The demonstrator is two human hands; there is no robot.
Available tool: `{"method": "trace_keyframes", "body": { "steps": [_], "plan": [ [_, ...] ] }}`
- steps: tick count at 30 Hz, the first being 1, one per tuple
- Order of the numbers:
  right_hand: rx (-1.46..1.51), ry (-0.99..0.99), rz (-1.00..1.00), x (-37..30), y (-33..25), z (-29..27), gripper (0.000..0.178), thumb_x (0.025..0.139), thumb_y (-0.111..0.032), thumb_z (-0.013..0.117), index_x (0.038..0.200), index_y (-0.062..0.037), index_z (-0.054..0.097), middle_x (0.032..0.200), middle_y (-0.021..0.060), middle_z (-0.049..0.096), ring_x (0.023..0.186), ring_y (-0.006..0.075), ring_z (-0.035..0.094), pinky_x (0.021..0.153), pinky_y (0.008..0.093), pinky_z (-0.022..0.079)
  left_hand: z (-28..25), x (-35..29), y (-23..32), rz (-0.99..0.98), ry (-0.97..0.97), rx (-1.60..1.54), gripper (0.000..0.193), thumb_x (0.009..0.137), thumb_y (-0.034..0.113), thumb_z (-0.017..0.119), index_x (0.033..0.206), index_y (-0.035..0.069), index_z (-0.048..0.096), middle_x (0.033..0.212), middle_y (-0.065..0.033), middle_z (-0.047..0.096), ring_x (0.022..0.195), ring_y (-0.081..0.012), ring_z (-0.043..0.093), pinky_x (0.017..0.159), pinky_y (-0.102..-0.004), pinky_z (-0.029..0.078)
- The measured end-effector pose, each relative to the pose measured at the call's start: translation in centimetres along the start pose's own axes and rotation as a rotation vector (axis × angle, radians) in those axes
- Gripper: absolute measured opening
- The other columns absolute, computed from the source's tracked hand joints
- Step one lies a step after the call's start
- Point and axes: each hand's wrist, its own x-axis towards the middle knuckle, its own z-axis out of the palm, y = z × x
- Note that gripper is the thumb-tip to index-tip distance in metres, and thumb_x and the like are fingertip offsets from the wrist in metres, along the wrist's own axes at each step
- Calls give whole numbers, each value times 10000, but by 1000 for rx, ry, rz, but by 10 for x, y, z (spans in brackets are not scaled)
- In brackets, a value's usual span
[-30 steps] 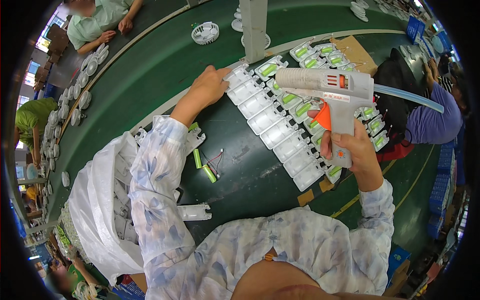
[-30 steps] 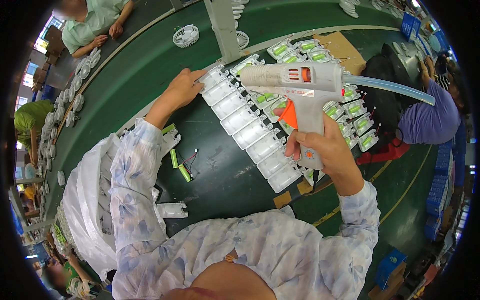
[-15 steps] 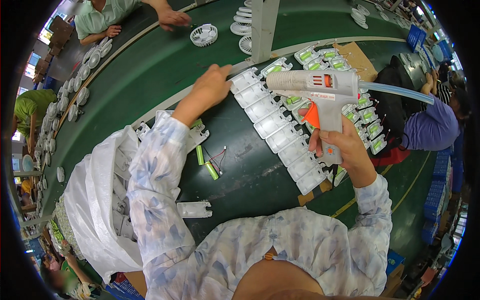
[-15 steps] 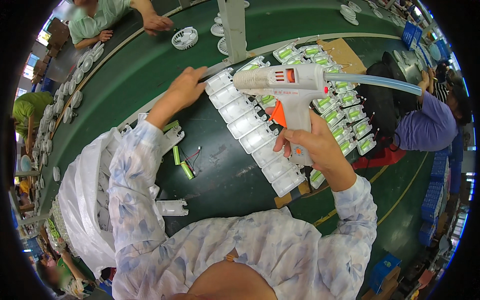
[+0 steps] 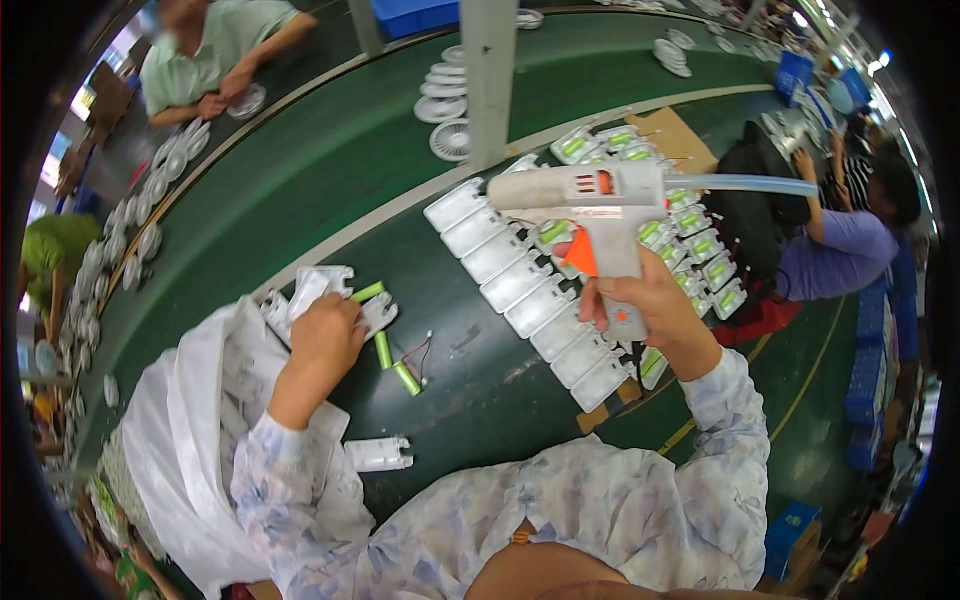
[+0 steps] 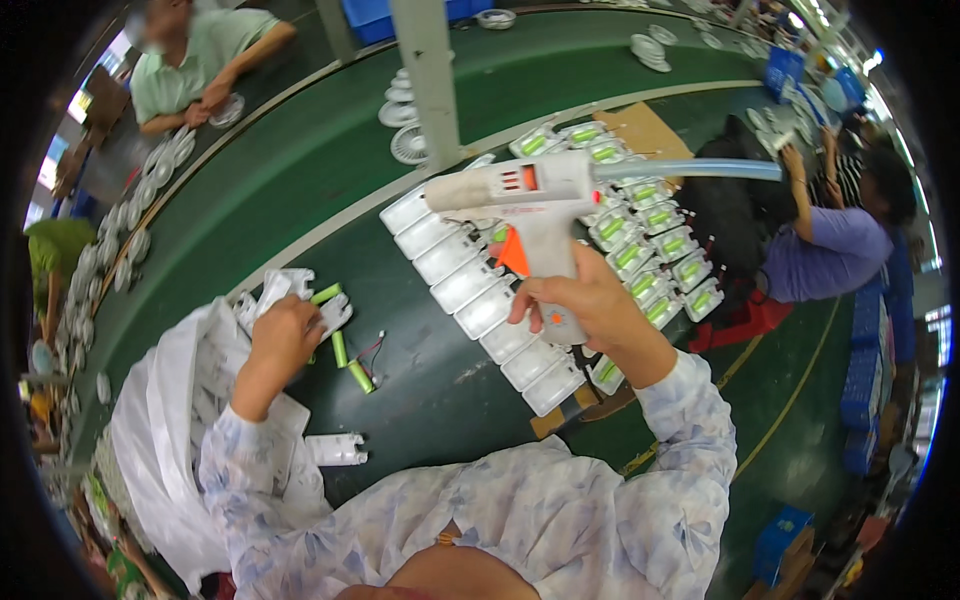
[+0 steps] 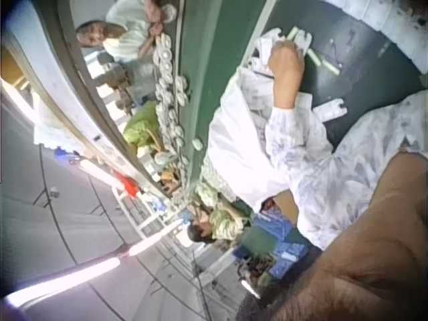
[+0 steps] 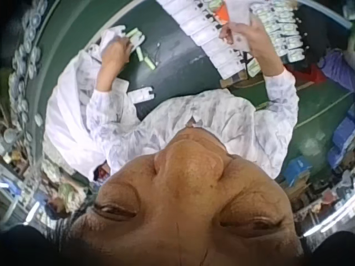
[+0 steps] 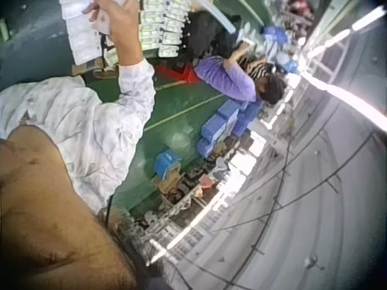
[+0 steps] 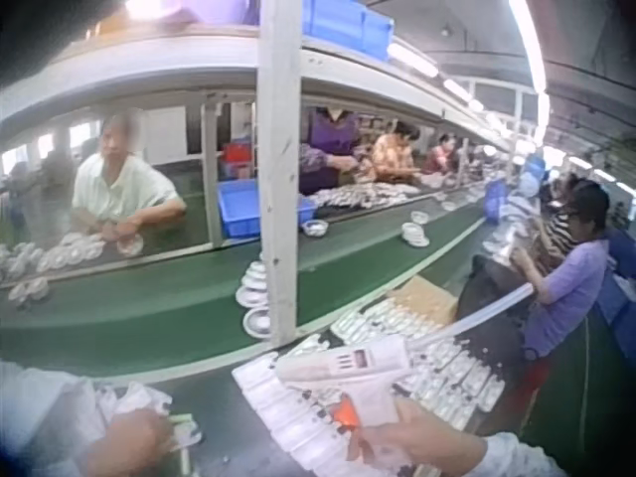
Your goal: The person picks up a battery from a pile, places it into a white plastic housing, and applies adhesive using a glue gun. They then pick up a plastic cover and press it onto the housing to seal the battery inside, occasionally reaching for a new glue stick from a shelf.
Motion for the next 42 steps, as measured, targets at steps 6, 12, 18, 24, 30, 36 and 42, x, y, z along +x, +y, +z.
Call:
{"method": "trace_keyframes", "body": {
  "steps": [6,12,18,24,30,36,42],
  "plan": [
    [-85,27,2,7,-14,0,458,864,-88,591,1285,64,492,1259,175,611,763,204,669,595,305,539,2,11,11,58,47,-13,80,818,111,650,845,46,688,875,-136,645,809,-352,643,691,-429,524],
    [-60,-8,75,30,6,-10,485,856,-88,572,1316,40,483,1285,181,601,763,207,663,588,298,527,-12,15,35,70,172,-25,81,806,101,672,793,21,663,826,-131,652,769,-329,648,648,-432,511],
    [-130,41,25,34,1,-5,540,855,-156,587,1337,52,460,1259,199,617,694,177,643,552,264,520,-14,-16,50,130,-58,-259,219,777,252,775,798,48,697,750,-114,652,689,-306,647,587,-401,491],
    [-150,14,-13,37,-6,12,596,846,-208,617,1353,55,450,1215,194,638,648,144,622,533,249,510,14,-29,73,252,36,-66,278,725,285,785,743,49,640,740,-94,581,689,-266,627,557,-382,495],
    [-136,-28,72,41,-2,14,460,862,-89,581,1297,26,489,1234,147,609,788,202,672,587,297,518,16,-32,75,411,27,-199,45,798,94,679,780,59,656,760,-90,583,707,-265,622,578,-394,500],
    [-160,-21,111,59,3,7,410,873,-74,581,1264,20,501,1170,126,623,792,206,673,580,299,512,-18,12,57,21,-246,-1066,153,958,70,586,1030,5,705,789,-20,650,751,-77,602,686,-237,491],
    [-164,-21,107,63,8,4,422,874,-92,593,1269,29,510,1160,121,630,770,211,672,575,312,509,10,69,37,18,-197,-899,183,963,99,589,1066,-19,683,807,-46,666,724,-93,600,667,-256,501]
  ]
}}
